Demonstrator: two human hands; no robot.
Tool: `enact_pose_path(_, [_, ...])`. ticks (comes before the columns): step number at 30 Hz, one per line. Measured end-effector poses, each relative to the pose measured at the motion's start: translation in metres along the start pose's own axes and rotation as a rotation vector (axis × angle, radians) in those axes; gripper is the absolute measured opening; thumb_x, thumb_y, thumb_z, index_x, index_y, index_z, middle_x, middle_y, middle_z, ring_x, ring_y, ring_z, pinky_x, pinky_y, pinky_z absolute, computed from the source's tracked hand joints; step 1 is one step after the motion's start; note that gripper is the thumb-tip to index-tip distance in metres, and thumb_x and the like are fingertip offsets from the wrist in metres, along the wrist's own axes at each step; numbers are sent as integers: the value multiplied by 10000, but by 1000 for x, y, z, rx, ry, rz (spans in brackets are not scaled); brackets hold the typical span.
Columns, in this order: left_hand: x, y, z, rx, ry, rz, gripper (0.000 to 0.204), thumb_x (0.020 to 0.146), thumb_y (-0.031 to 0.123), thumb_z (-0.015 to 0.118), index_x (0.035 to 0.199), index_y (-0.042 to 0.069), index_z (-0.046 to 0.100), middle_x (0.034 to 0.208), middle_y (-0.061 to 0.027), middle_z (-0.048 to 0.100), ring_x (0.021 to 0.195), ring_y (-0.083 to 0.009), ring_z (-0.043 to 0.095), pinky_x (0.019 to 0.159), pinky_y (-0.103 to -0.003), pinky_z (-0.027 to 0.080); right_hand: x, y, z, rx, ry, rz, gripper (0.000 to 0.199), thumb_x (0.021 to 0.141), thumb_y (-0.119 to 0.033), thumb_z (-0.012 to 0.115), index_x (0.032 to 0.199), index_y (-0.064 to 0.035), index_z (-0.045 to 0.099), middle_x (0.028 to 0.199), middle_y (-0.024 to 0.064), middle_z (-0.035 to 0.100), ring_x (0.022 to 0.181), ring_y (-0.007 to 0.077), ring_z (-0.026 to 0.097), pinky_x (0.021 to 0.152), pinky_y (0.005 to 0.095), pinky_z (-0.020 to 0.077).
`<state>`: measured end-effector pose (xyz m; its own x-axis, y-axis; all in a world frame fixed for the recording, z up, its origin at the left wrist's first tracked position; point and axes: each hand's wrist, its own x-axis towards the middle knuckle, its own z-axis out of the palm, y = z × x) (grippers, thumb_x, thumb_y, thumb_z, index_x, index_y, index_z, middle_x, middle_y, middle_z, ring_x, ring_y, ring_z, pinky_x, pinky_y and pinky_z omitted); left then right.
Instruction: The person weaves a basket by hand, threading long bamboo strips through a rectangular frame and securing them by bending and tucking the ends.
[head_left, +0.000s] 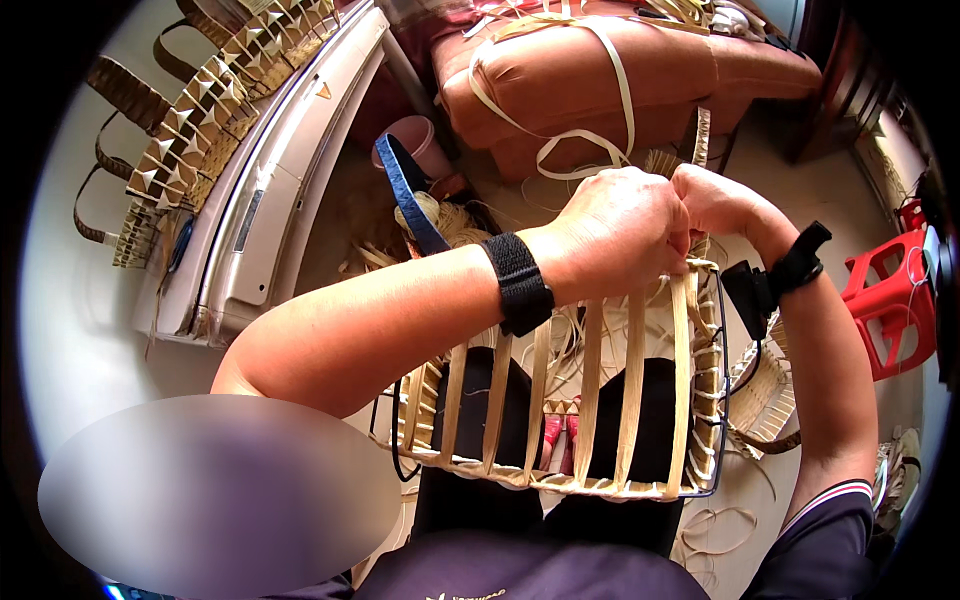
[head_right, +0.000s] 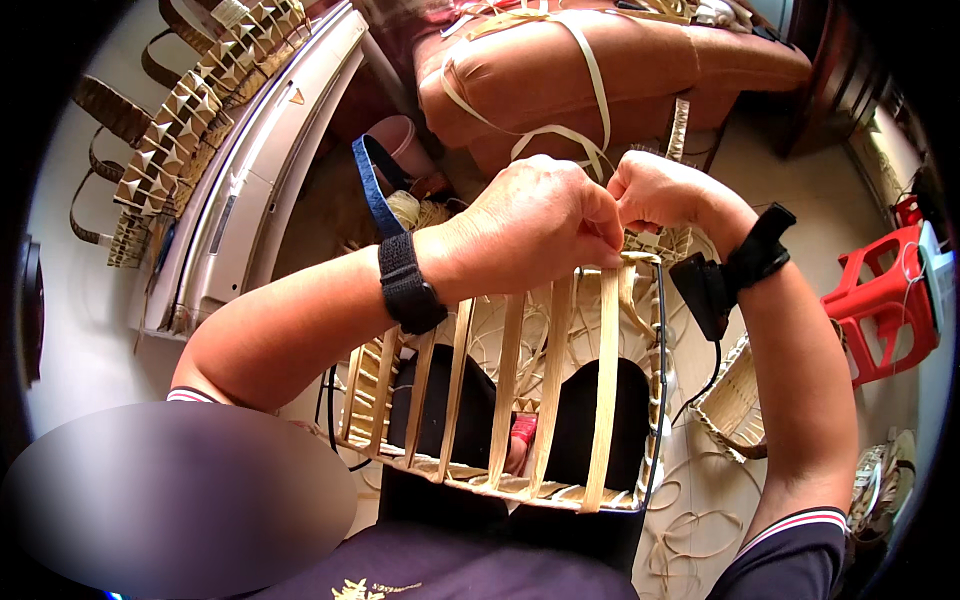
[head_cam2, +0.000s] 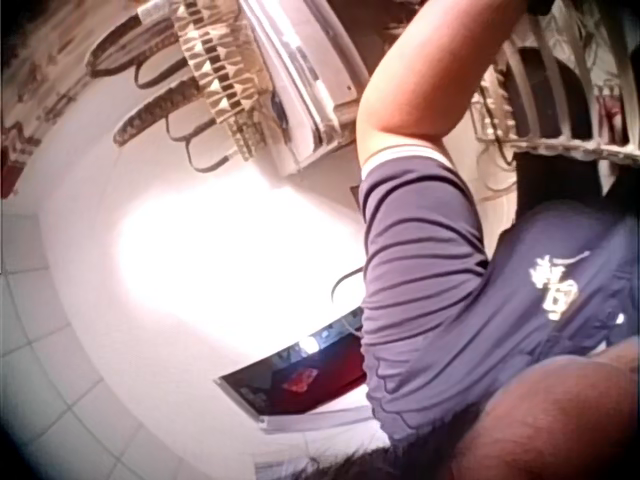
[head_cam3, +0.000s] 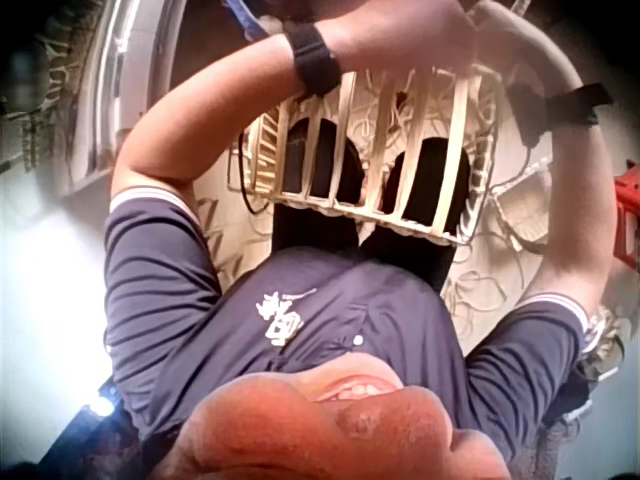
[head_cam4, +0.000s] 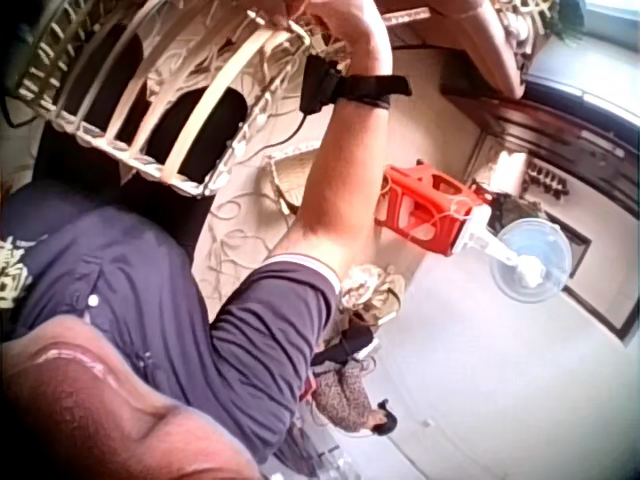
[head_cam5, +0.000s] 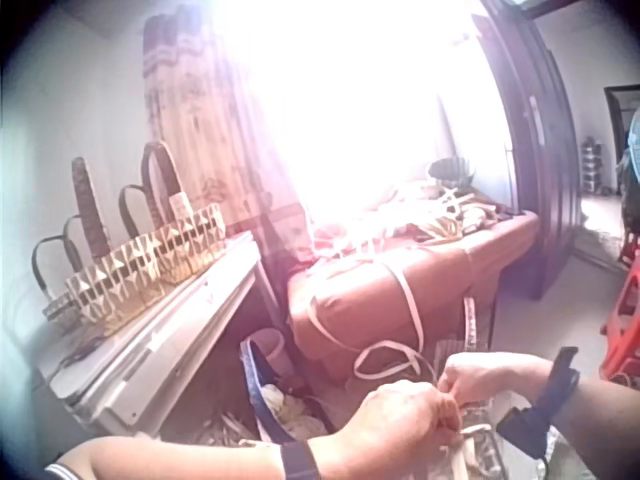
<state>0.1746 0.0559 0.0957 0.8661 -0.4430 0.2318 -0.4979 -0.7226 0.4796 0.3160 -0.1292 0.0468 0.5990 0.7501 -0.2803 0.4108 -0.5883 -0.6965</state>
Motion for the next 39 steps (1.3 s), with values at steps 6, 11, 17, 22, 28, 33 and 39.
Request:
enact_pose_path(6, [1,-6,1,-89,-118,-90,182,892,214,870,989,60,877,855,-181,805,812,-340,799,764,-444,620,-61,-12,36,80,796,-265,242,991,-217,801,1028,22,801,814,64,744,659,105,629,595,280,483])
enact_pose_path(11, [1,11,-12,68,-236,-67,233,963,267,820,1035,52,873,850,-166,808,801,-285,790,782,-405,610,-167,-26,99,753,635,-154,222,1107,-129,650,1159,27,799,965,55,804,669,36,605,575,186,454])
enact_pose_path(17, [0,12,-19,3,-338,-152,271,1008,311,764,1005,60,867,805,-92,802,751,-213,754,741,-389,588,-182,-32,116,437,576,-187,313,1055,-8,636,1335,-6,778,1053,12,770,852,49,648,707,208,472])
enact_pose_path(22, [-1,15,-23,-89,-409,-167,284,1029,334,733,909,114,868,751,-51,770,703,-182,710,676,-379,545,-162,-22,86,189,345,-319,260,852,-145,792,1093,-54,833,1251,70,821,1088,236,639,995,401,503])
enact_pose_path(28, [-9,11,-28,-62,-389,-150,321,1041,333,705,896,86,848,739,-73,761,671,-202,695,675,-387,543,-135,-48,55,-208,171,-425,337,731,-159,782,1045,-50,843,1116,86,824,1070,308,652,894,417,546])
enact_pose_path(33, [-9,12,-27,-93,-368,-112,315,1032,332,706,913,75,845,749,-85,761,675,-198,696,674,-393,541,-157,-5,79,440,292,-174,629,842,-191,757,1432,26,731,1312,102,766,991,100,644,845,258,500])
enact_pose_path(39, [-15,8,-30,-148,-402,-245,328,1038,346,715,963,57,848,768,-71,770,699,-175,702,698,-374,552,-147,-40,78,612,68,-276,893,960,-191,750,1731,21,351,1487,170,686,1307,177,654,1108,309,502])
